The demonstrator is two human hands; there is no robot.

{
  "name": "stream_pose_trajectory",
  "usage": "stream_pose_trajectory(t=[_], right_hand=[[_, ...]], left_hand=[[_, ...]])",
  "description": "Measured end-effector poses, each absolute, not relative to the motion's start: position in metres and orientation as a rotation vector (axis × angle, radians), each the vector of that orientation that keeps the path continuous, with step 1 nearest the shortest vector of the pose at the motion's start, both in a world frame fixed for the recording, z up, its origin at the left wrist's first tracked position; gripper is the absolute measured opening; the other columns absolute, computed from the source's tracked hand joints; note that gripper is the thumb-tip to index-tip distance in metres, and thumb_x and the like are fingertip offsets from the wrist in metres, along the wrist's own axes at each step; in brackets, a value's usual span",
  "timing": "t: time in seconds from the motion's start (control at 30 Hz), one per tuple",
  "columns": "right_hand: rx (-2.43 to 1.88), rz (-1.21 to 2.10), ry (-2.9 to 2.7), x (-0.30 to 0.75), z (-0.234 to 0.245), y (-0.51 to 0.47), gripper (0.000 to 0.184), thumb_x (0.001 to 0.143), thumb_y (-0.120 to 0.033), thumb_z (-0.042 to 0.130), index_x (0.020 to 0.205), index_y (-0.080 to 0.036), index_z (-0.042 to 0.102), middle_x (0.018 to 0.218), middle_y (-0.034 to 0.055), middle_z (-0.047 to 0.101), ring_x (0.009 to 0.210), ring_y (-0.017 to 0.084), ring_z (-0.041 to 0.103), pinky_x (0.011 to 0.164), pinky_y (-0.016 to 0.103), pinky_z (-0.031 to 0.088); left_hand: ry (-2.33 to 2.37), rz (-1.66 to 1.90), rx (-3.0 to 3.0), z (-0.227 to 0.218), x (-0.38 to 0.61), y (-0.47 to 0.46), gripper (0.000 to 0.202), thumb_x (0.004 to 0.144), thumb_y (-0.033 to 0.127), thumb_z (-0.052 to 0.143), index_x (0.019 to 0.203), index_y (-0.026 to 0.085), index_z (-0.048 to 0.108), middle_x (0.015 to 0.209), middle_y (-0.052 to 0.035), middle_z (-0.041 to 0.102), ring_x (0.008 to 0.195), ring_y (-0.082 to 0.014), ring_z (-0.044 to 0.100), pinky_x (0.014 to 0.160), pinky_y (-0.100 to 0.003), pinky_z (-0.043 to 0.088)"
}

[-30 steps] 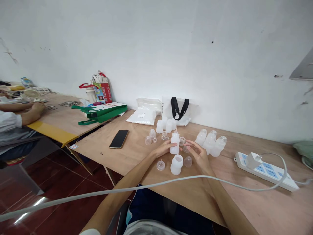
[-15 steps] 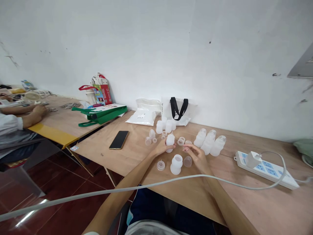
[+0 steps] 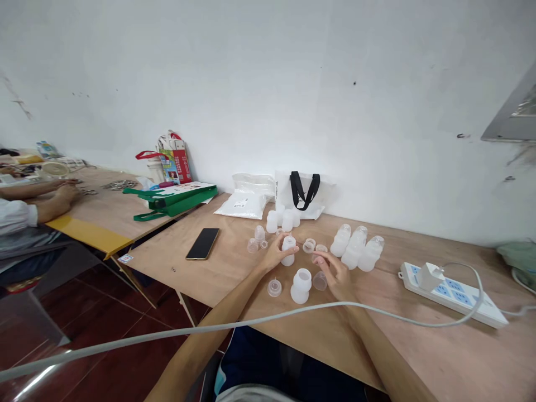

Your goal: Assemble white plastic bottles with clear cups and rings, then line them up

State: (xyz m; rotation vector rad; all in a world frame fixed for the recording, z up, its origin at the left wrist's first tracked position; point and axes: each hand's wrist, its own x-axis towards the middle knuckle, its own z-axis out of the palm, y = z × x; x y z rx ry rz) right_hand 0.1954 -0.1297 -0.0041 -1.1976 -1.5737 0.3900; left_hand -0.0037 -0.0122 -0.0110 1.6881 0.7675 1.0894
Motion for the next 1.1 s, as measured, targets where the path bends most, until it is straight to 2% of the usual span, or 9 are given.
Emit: stream_pose_trajectory(t=[0.23, 0.3, 0.37, 0.43, 0.53, 0.6, 0.77, 0.9, 1.1], right_hand=[[-1.127, 0.307, -1.691, 0.192, -0.008, -0.131, 0.042, 0.105, -0.051, 0.038, 0.121, -0.030, 0.071, 0.096, 0.0056, 0.074, 0.096, 0.026, 0.067, 0.090, 0.041, 0.050], [-1.118, 0.302, -1.687, 0.190, -0.010, -0.131, 0.043, 0.106, -0.051, 0.036, 0.122, -0.030, 0.071, 0.097, 0.0056, 0.074, 0.096, 0.026, 0.067, 0.090, 0.041, 0.050], [-1.107, 0.303, -1.686, 0.189, -0.011, -0.130, 0.043, 0.106, -0.049, 0.035, 0.123, -0.030, 0.070, 0.099, 0.0055, 0.074, 0.097, 0.025, 0.067, 0.090, 0.041, 0.051], [-1.092, 0.305, -1.693, 0.188, -0.011, -0.130, 0.042, 0.107, -0.048, 0.035, 0.123, -0.030, 0.070, 0.099, 0.0053, 0.074, 0.096, 0.025, 0.067, 0.089, 0.041, 0.051], [-1.083, 0.300, -1.701, 0.187, -0.012, -0.131, 0.040, 0.106, -0.046, 0.037, 0.121, -0.030, 0.071, 0.097, 0.0051, 0.074, 0.094, 0.025, 0.067, 0.087, 0.041, 0.051], [-1.086, 0.291, -1.706, 0.187, -0.012, -0.131, 0.040, 0.106, -0.045, 0.037, 0.121, -0.030, 0.071, 0.098, 0.0054, 0.074, 0.094, 0.025, 0.067, 0.087, 0.041, 0.052], [-1.076, 0.229, -1.724, 0.189, -0.010, -0.133, 0.039, 0.106, -0.042, 0.037, 0.124, -0.030, 0.070, 0.099, 0.0057, 0.074, 0.097, 0.026, 0.067, 0.090, 0.044, 0.051], [-1.070, 0.181, -1.729, 0.189, -0.013, -0.133, 0.035, 0.104, -0.044, 0.043, 0.125, -0.030, 0.067, 0.107, 0.0061, 0.074, 0.100, 0.027, 0.067, 0.093, 0.045, 0.051], [-1.128, 0.183, -1.583, 0.181, -0.021, -0.133, 0.036, 0.101, -0.048, 0.049, 0.130, -0.028, 0.060, 0.121, 0.0082, 0.071, 0.102, 0.026, 0.067, 0.097, 0.045, 0.052]], left_hand=[[0.898, 1.636, 1.465, -0.001, -0.020, -0.042, 0.035, 0.100, 0.056, 0.045, 0.112, 0.024, 0.053, 0.121, -0.0079, 0.060, 0.119, -0.0225, 0.057, 0.105, -0.038, 0.045], [1.005, 1.664, 1.492, -0.003, -0.038, -0.061, 0.035, 0.102, 0.056, 0.042, 0.111, 0.024, 0.053, 0.110, -0.0064, 0.061, 0.106, -0.0215, 0.060, 0.097, -0.036, 0.048], [1.018, 1.447, 1.702, -0.007, -0.057, -0.082, 0.036, 0.101, 0.056, 0.045, 0.110, 0.023, 0.056, 0.105, -0.0057, 0.062, 0.098, -0.0218, 0.061, 0.091, -0.036, 0.050], [1.014, 1.110, 1.987, -0.011, -0.073, -0.099, 0.038, 0.095, 0.056, 0.058, 0.115, 0.023, 0.060, 0.104, -0.0056, 0.064, 0.097, -0.0231, 0.061, 0.090, -0.037, 0.050], [0.955, 0.743, 2.297, -0.015, -0.085, -0.112, 0.045, 0.086, 0.053, 0.073, 0.121, 0.026, 0.063, 0.114, -0.0056, 0.067, 0.104, -0.0265, 0.061, 0.095, -0.041, 0.048], [0.899, 0.658, 2.356, -0.017, -0.085, -0.115, 0.036, 0.088, 0.047, 0.072, 0.118, 0.027, 0.066, 0.117, -0.0048, 0.067, 0.108, -0.0264, 0.062, 0.098, -0.041, 0.048], [1.024, 0.962, 2.111, -0.017, -0.076, -0.112, 0.040, 0.089, 0.045, 0.072, 0.123, 0.027, 0.061, 0.113, -0.0043, 0.069, 0.104, -0.0241, 0.064, 0.095, -0.040, 0.051], [1.011, 1.294, 2.038, 0.005, -0.062, -0.109, 0.033, 0.090, 0.046, 0.071, 0.111, 0.024, 0.062, 0.107, -0.0051, 0.070, 0.097, -0.0229, 0.064, 0.092, -0.038, 0.052], [0.756, 1.250, 2.203, 0.050, -0.017, -0.092, 0.031, 0.098, 0.041, 0.062, 0.126, 0.027, 0.065, 0.119, -0.0059, 0.066, 0.110, -0.0242, 0.063, 0.098, -0.038, 0.050]])
